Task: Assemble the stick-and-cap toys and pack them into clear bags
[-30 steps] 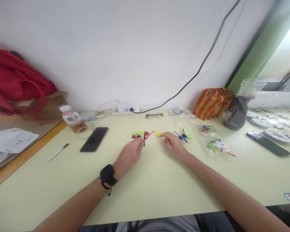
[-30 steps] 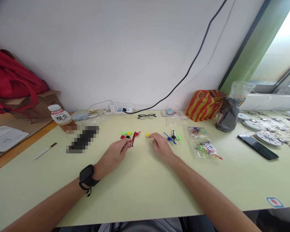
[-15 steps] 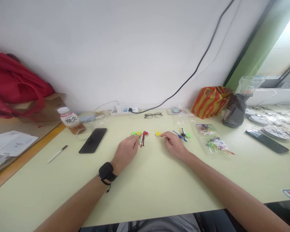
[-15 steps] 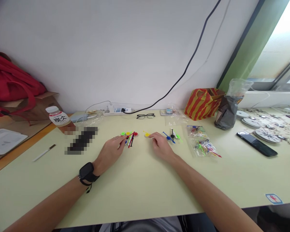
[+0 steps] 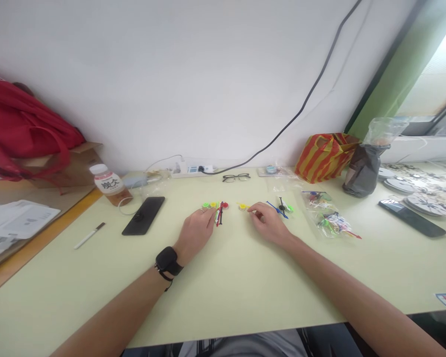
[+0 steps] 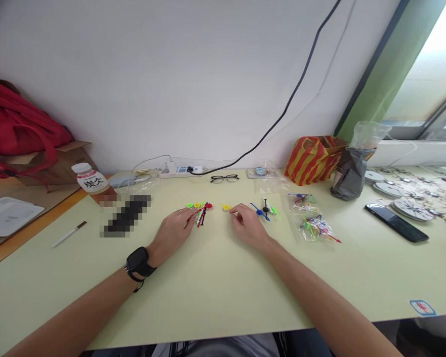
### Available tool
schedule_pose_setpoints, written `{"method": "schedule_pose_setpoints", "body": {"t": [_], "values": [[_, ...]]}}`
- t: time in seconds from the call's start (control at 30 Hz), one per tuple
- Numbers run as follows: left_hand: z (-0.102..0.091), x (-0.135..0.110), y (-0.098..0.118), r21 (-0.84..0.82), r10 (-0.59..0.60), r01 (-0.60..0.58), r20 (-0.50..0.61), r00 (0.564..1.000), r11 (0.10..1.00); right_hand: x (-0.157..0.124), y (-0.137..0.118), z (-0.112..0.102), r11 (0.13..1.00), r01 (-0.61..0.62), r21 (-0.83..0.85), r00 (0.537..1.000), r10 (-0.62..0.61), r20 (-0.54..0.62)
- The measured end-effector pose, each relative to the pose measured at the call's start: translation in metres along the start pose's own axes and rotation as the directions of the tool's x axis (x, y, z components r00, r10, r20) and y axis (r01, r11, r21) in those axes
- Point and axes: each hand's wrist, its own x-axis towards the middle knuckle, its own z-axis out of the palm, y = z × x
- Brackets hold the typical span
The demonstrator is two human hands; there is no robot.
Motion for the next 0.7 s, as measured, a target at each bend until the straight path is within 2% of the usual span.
{"method": "schedule_pose_setpoints", "body": {"t": [0.17,0.37,0.57,0.7], "values": [[0.002,-0.004,0.005,0.057,0.081,-0.079,-0.03,0.996,0.995,0.001,0.001,-0.002,0.998,-0.048,-0.044,0.998,0.046,-0.046],[0.0,-0.009,0.018,0.006,0.188,-0.188,-0.064,0.98,0.982,0.001,0.003,-0.005,0.986,-0.132,-0.102,0.988,0.123,-0.093],[-0.001,-0.01,0.019,0.03,0.206,-0.205,-0.043,0.978,0.978,0.0,-0.003,-0.01,0.984,-0.128,-0.122,0.99,0.119,-0.073],[-0.001,-0.01,0.019,0.024,0.224,-0.223,-0.048,0.973,0.974,-0.001,-0.005,-0.013,0.984,-0.062,-0.169,0.998,0.062,-0.005]]}}
